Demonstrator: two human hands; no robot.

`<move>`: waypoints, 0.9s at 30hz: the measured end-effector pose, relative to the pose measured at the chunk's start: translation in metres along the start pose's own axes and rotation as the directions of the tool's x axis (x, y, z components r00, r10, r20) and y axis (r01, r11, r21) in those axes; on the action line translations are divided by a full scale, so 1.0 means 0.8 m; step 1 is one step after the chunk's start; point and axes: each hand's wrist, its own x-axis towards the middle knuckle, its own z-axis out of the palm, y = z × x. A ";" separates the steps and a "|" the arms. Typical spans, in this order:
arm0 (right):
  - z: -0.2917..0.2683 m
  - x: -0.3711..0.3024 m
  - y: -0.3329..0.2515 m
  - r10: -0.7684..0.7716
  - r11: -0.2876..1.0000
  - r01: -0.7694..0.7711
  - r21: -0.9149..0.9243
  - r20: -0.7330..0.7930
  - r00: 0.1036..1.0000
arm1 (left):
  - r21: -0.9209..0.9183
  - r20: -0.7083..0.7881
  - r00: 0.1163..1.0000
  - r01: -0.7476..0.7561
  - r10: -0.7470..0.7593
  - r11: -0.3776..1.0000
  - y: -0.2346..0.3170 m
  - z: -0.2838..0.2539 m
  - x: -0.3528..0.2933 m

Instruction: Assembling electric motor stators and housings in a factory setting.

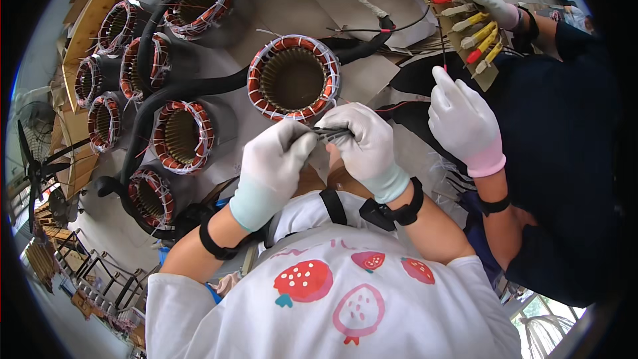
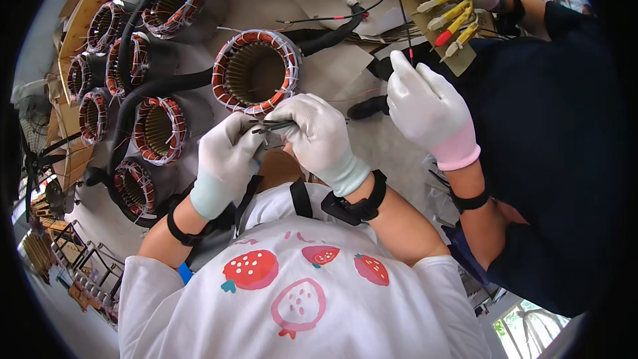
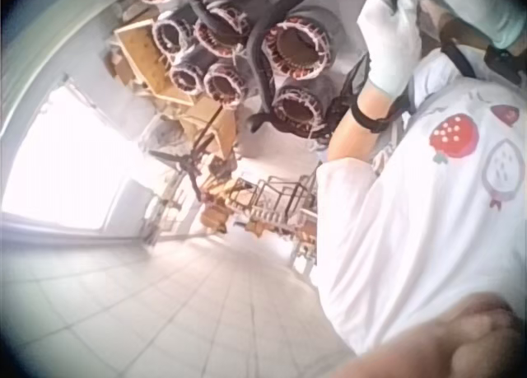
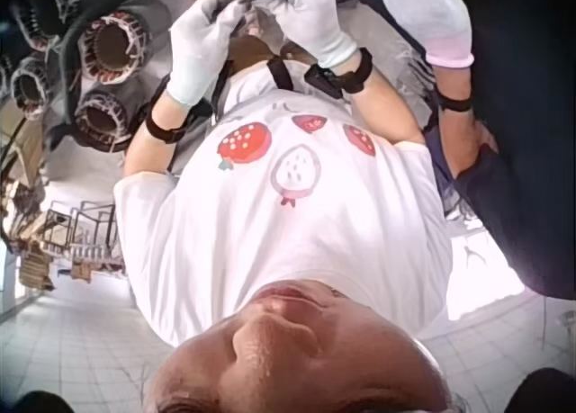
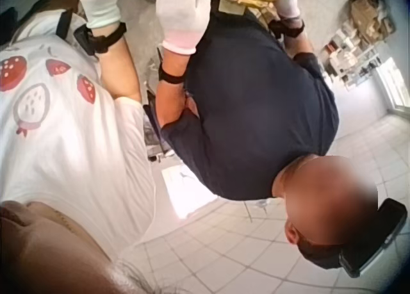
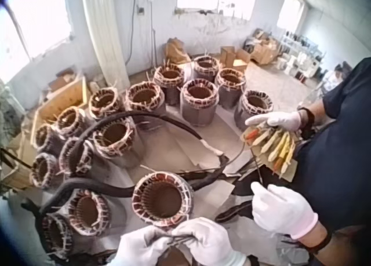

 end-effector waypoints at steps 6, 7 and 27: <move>0.002 -0.001 0.000 0.008 1.000 -0.008 -0.011 -0.012 1.000 | -0.043 0.045 0.990 0.139 -0.137 0.989 0.016 0.003 -0.005; 0.002 -0.001 -0.002 0.004 1.000 -0.004 -0.012 -0.012 1.000 | 0.449 -0.055 0.978 -0.155 0.201 0.880 0.015 0.016 -0.011; -0.021 -0.031 0.002 0.308 0.946 -0.301 0.123 -0.044 0.950 | 0.520 -0.131 0.903 -0.290 0.410 0.804 0.055 -0.044 0.033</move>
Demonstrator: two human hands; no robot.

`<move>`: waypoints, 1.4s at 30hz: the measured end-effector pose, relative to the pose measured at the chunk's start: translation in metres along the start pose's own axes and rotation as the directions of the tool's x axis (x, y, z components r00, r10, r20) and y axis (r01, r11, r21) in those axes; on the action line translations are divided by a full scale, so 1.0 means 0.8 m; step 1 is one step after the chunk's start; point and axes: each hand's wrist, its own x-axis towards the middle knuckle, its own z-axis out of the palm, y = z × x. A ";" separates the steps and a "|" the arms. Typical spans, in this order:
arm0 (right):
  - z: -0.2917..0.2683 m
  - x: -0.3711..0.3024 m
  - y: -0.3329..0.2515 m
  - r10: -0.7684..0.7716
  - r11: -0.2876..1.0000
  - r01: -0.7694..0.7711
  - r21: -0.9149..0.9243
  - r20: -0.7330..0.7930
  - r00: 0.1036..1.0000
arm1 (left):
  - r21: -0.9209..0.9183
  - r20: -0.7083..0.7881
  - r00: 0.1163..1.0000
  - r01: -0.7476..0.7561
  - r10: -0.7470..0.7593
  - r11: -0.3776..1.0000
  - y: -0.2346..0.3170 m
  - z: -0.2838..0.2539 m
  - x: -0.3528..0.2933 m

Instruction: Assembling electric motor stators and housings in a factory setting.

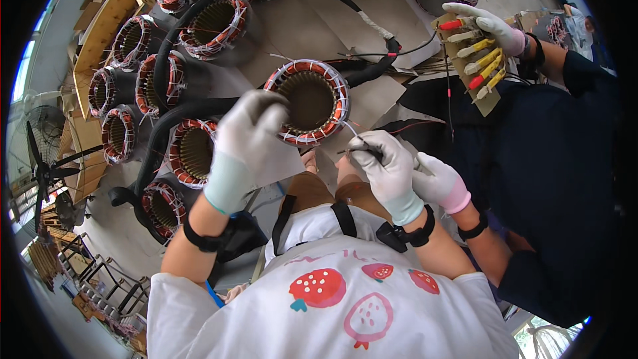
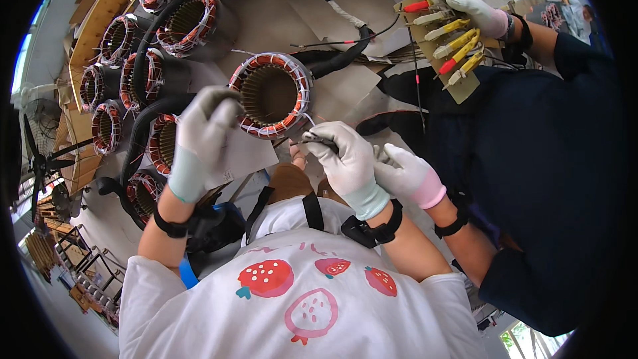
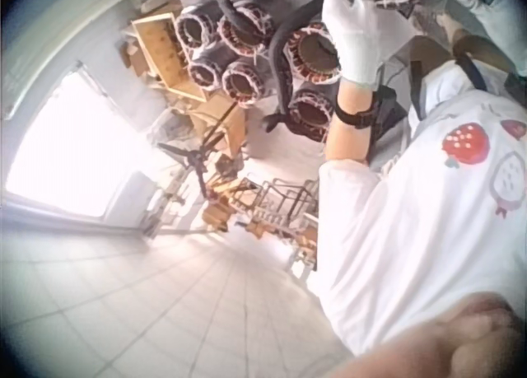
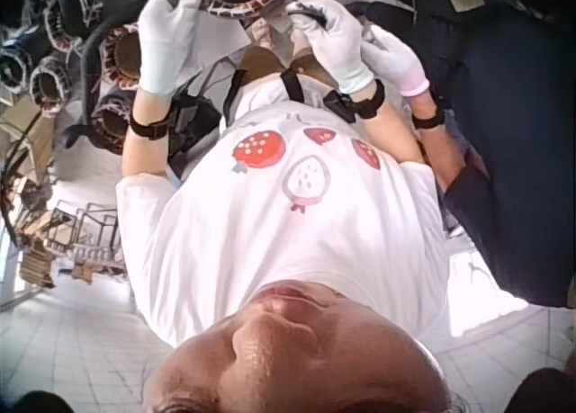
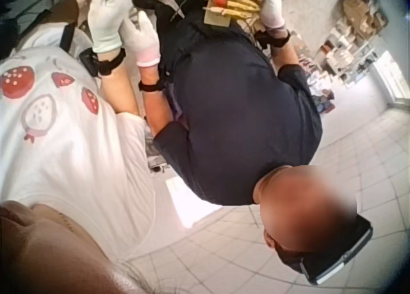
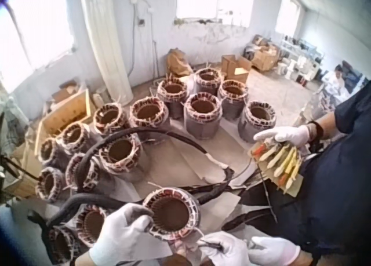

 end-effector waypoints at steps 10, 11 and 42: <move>-0.012 -0.007 -0.015 0.291 0.935 -0.270 0.230 -0.062 0.955 | 0.346 -0.082 0.993 -0.055 0.088 0.937 -0.015 0.007 0.099; -0.007 -0.007 -0.018 0.289 0.935 -0.268 0.231 -0.064 0.955 | 0.219 -0.075 0.996 0.058 -0.042 0.974 -0.013 0.007 0.108; -0.015 0.009 -0.188 0.209 0.956 -0.194 0.218 -0.050 0.977 | 0.090 -0.219 0.777 -0.586 0.590 0.806 0.044 -0.038 -0.075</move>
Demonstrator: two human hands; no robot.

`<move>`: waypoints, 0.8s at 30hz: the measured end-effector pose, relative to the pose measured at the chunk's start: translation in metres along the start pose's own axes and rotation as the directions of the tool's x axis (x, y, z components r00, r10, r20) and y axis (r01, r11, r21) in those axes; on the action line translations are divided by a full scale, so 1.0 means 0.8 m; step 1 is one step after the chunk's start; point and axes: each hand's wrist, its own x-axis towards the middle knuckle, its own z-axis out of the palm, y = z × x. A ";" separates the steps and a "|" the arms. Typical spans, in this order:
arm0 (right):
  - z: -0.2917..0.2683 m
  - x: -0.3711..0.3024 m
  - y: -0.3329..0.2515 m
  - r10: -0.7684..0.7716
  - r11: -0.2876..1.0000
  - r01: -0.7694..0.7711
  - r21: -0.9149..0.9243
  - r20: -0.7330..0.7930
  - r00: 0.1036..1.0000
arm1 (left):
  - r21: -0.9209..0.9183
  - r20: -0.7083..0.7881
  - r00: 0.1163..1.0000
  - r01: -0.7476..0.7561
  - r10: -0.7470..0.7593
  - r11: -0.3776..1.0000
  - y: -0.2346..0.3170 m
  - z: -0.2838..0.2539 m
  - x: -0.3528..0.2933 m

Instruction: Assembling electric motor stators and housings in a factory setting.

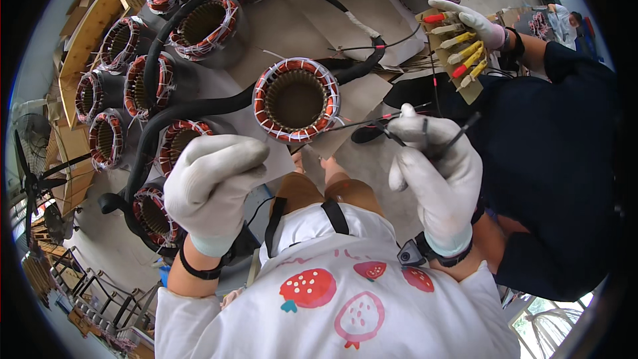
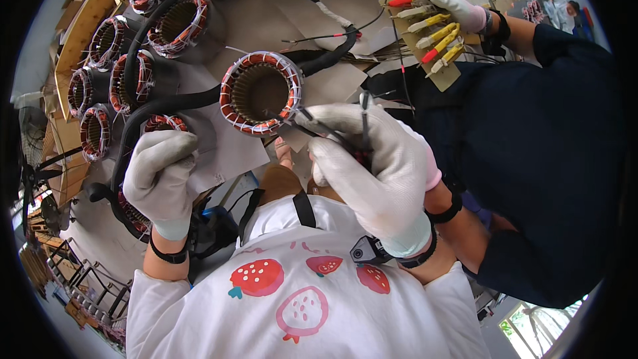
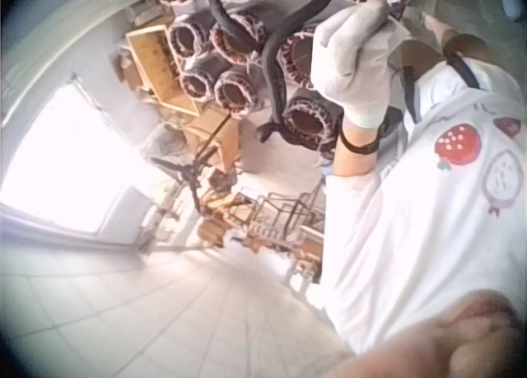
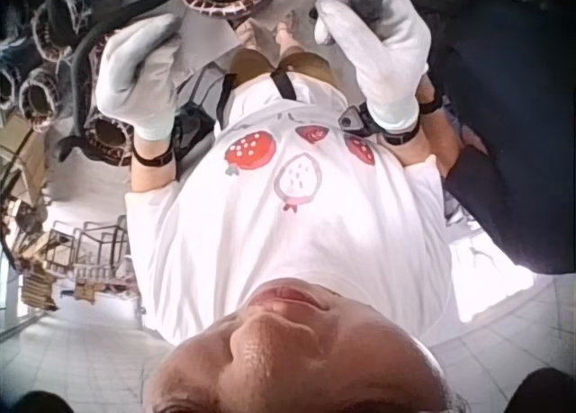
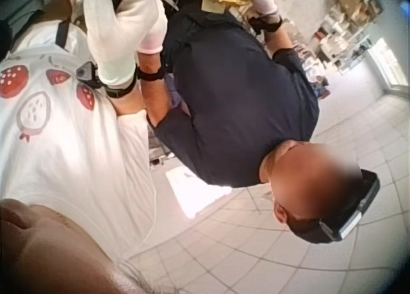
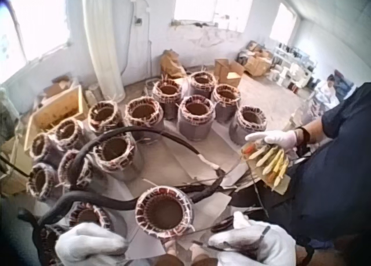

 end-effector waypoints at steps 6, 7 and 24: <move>0.053 0.031 0.048 -0.070 0.970 0.110 -0.219 0.184 0.980 | -0.377 0.058 0.809 0.560 -0.585 0.738 0.022 0.014 -0.015; 0.059 0.034 0.055 -0.126 0.949 0.177 -0.262 0.199 0.972 | -0.376 0.051 0.807 0.562 -0.589 0.737 0.016 0.009 -0.017; 0.092 0.027 0.061 -0.024 0.955 0.134 -0.263 0.383 0.923 | -0.308 0.280 0.596 0.798 -0.752 0.518 0.003 -0.029 -0.016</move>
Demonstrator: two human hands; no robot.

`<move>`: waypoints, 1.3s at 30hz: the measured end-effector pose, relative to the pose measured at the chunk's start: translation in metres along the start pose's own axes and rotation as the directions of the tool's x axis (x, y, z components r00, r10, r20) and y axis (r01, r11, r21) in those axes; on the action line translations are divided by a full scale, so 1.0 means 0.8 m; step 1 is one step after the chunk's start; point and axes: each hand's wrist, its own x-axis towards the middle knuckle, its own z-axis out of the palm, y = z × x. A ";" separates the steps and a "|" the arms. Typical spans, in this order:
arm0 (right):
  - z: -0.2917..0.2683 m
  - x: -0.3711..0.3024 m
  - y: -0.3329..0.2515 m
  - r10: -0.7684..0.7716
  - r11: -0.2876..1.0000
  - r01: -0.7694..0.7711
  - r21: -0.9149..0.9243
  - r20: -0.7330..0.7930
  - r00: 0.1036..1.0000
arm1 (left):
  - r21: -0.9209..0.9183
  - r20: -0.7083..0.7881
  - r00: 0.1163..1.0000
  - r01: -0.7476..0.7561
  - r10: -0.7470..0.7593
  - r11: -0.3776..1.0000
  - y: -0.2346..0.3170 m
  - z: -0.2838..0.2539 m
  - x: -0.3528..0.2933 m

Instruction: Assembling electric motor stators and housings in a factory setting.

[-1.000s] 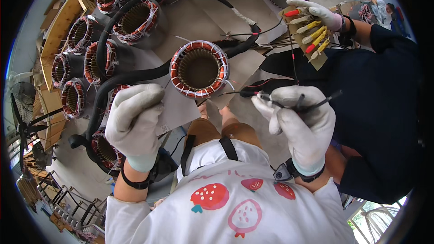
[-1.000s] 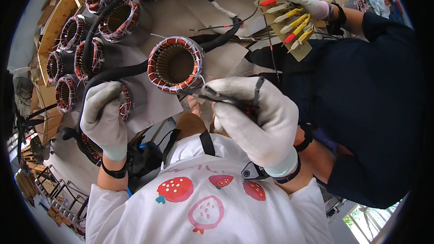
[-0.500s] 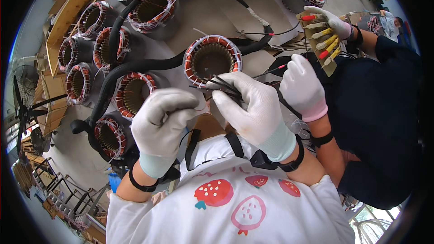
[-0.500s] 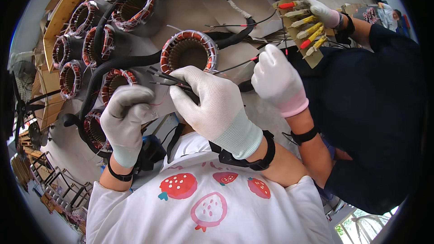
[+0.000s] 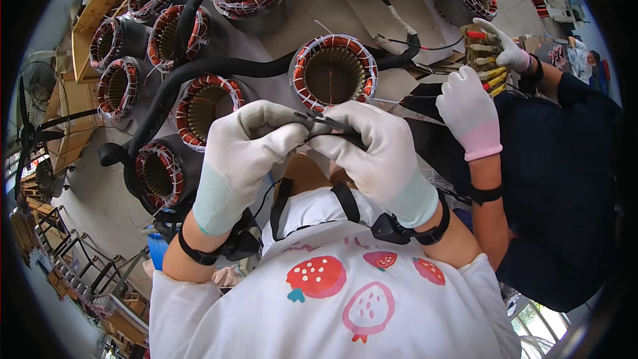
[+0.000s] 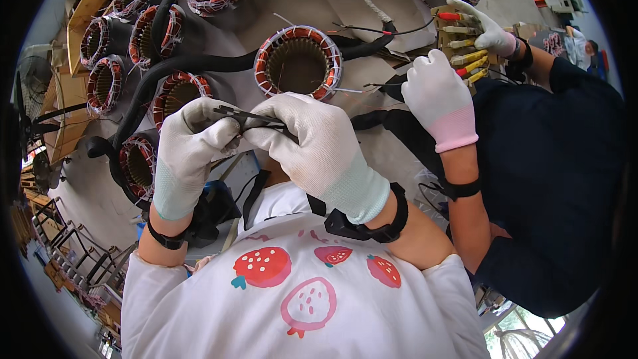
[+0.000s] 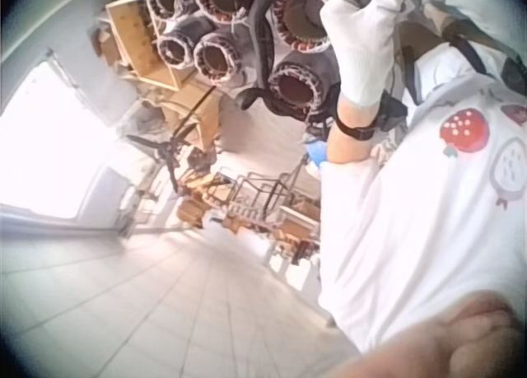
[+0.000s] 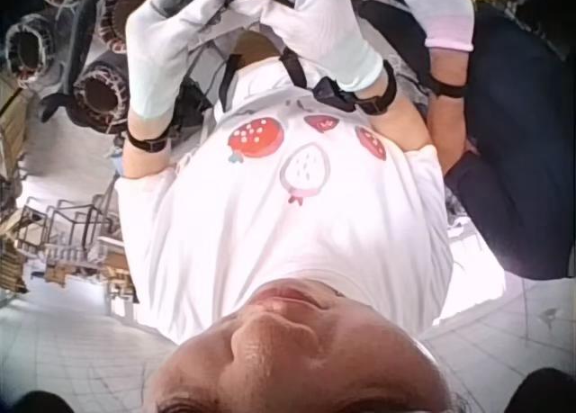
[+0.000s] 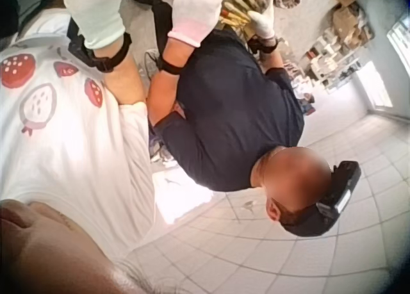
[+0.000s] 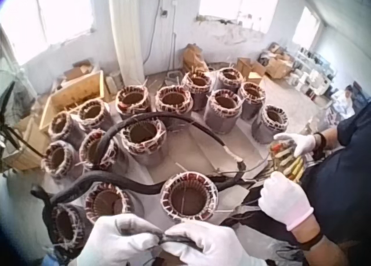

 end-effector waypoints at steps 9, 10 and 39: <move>0.014 -0.020 0.018 -0.034 0.999 0.029 -0.046 -0.107 0.994 | -0.182 0.182 0.961 0.241 -0.208 0.953 -0.012 0.007 0.003; 0.014 -0.019 0.022 -0.098 0.994 0.091 -0.060 -0.138 0.986 | 0.053 -0.008 0.995 -0.103 0.104 0.993 -0.018 0.017 -0.008; 0.001 -0.010 0.037 -0.420 0.905 0.409 -0.112 -0.099 0.902 | -0.485 0.578 0.798 0.505 -0.172 0.714 -0.028 0.000 0.003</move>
